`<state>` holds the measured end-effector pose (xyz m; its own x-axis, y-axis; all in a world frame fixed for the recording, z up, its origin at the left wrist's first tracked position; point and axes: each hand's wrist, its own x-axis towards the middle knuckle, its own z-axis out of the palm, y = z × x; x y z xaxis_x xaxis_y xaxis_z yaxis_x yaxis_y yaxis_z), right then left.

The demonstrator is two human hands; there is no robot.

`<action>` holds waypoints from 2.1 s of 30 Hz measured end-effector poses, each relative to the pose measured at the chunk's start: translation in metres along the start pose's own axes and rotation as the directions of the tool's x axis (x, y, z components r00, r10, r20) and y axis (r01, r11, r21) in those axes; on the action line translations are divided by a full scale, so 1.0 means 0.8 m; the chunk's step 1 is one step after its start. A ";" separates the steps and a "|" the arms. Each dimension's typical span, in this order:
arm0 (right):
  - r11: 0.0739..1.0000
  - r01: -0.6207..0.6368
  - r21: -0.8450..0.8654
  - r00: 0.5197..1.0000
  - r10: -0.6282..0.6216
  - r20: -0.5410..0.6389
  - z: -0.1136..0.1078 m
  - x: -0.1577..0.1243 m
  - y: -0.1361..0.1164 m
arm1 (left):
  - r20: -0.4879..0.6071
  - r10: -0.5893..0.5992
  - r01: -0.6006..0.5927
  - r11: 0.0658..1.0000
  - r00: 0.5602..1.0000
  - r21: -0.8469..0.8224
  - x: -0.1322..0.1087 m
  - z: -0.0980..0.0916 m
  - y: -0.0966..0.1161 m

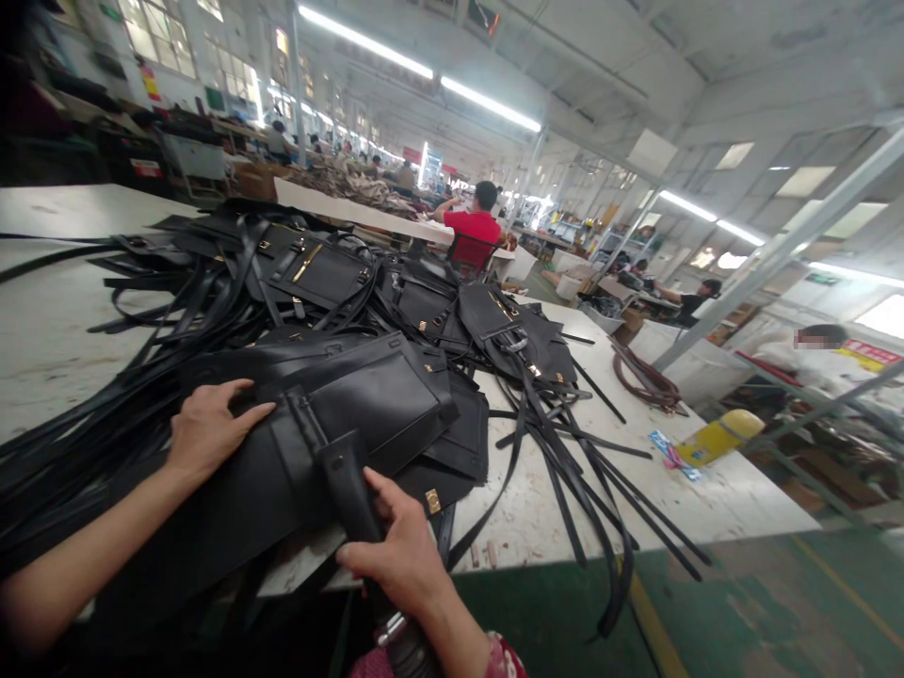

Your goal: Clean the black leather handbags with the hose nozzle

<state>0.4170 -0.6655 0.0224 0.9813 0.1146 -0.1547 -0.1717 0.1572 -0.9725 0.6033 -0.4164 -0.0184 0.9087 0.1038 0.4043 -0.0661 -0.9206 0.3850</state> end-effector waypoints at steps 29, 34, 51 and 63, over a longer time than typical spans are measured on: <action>0.973 -0.229 0.041 0.967 0.223 0.120 -0.039 -0.090 0.005 | 0.890 -0.087 0.803 -0.399 0.447 -0.442 -0.242 -0.019 0.121; 0.974 -0.225 -0.018 0.963 0.225 0.146 -0.024 -0.067 0.010 | 0.888 -0.026 0.812 -0.394 0.459 -0.431 -0.247 -0.021 0.120; 0.971 -0.240 0.022 0.965 0.236 0.115 -0.049 -0.076 0.018 | 0.878 -0.134 0.800 -0.368 0.459 -0.474 -0.241 -0.018 0.121; 0.977 -0.207 0.058 0.973 0.199 0.118 -0.035 -0.048 0.003 | 0.880 -0.189 0.744 -0.474 0.436 -0.471 -0.236 -0.022 0.140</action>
<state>0.3812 -0.6974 0.0215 0.9101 0.2583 -0.3239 -0.3760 0.1869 -0.9076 0.4169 -0.5324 -0.0368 0.7717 -0.1123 -0.6260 0.5135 0.6907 0.5091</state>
